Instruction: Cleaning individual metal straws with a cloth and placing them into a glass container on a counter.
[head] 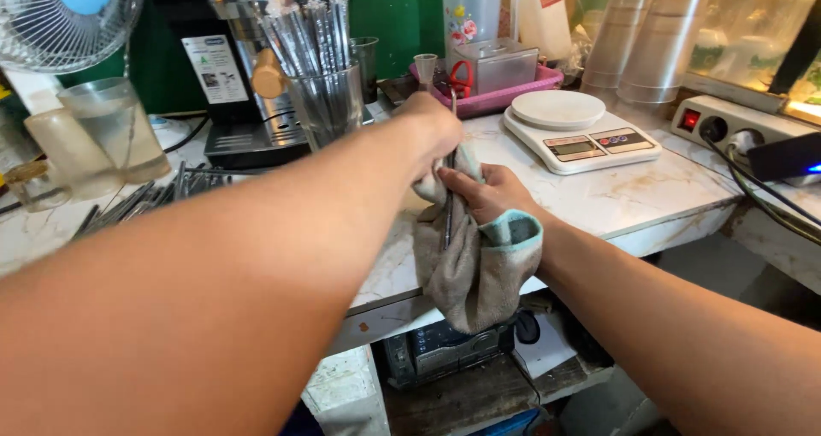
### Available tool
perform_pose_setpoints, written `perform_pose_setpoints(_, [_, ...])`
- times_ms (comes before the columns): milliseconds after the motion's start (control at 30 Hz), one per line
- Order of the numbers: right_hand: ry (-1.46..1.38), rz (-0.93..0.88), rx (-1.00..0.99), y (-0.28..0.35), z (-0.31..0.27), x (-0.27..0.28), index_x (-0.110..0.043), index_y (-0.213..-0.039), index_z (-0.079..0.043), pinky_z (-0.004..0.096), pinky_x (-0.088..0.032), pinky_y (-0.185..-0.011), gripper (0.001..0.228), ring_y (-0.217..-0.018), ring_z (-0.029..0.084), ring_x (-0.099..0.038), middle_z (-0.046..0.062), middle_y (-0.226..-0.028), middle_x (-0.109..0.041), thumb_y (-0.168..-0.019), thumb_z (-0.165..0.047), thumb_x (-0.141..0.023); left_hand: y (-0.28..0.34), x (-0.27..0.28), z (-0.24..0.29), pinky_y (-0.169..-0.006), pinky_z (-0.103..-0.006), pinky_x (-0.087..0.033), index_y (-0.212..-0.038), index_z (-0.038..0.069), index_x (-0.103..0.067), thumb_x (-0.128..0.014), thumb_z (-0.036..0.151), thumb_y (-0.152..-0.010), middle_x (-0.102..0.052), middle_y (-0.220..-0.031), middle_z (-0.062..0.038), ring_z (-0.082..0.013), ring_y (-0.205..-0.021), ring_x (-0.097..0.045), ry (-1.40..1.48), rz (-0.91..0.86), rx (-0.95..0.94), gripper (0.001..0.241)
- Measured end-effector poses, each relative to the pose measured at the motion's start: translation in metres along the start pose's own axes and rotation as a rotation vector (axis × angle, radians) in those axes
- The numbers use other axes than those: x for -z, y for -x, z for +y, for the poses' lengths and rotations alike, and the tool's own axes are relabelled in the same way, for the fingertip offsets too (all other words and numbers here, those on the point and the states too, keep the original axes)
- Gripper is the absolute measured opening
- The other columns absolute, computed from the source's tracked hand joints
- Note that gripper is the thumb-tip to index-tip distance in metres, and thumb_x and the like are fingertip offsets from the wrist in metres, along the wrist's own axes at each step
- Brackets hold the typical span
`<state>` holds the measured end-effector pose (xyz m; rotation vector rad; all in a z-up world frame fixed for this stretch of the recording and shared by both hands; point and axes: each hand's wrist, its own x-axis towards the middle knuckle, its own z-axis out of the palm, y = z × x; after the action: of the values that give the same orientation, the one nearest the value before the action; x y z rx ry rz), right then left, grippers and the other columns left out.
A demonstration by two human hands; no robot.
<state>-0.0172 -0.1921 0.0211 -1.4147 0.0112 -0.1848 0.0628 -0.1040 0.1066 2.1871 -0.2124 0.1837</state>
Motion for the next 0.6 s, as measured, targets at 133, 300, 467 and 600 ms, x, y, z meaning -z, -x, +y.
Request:
perform_pose_setpoints(133, [0.030, -0.023, 0.027, -0.006, 0.005, 0.005, -0.072, -0.103, 0.000, 0.031, -0.054, -0.056, 0.030, -0.063, 0.014, -0.067, 0.006, -0.082, -0.074, -0.091, -0.028, -0.074, -0.009, 0.006, 0.008, -0.074, -0.0502, -0.064, -0.107, -0.006, -0.073, -0.066, 0.001, -0.083, -0.078, -0.108, -0.021, -0.0334, -0.098, -0.080, 0.109, -0.210, 0.048, 0.026])
perform_pose_setpoints(300, [-0.051, -0.123, 0.008, 0.006, -0.001, 0.001, -0.071, -0.104, 0.000, 0.033, -0.058, -0.060, 0.027, -0.066, 0.016, -0.069, 0.008, -0.084, -0.075, -0.091, -0.024, -0.075, -0.026, 0.005, 0.017, -0.082, -0.0447, -0.062, -0.109, 0.000, -0.074, -0.058, 0.010, -0.096, -0.072, -0.116, -0.023, -0.0344, -0.108, -0.073, 0.084, 0.203, -0.058, 0.023])
perform_pose_setpoints(467, [0.016, -0.090, -0.008, 0.015, -0.004, -0.003, -0.071, -0.105, 0.000, 0.033, -0.060, -0.063, 0.027, -0.070, 0.017, -0.072, 0.009, -0.088, -0.076, -0.090, -0.022, -0.074, -0.048, 0.026, 0.043, -0.079, -0.0410, -0.062, -0.095, 0.005, -0.072, -0.067, 0.026, -0.092, -0.074, -0.099, -0.017, -0.0315, -0.092, -0.075, 0.146, 0.516, -0.349, 0.022])
perform_pose_setpoints(600, [-0.009, -0.057, 0.090, 0.010, -0.003, 0.003, -0.071, -0.108, 0.002, 0.033, -0.059, -0.065, 0.030, -0.074, 0.016, -0.072, 0.009, -0.090, -0.076, -0.094, -0.025, -0.072, -0.066, 0.042, 0.057, -0.071, -0.0413, -0.058, -0.089, 0.007, -0.072, -0.071, 0.022, -0.098, -0.078, -0.086, -0.012, -0.0250, -0.078, -0.076, 0.327, 0.668, -0.559, 0.018])
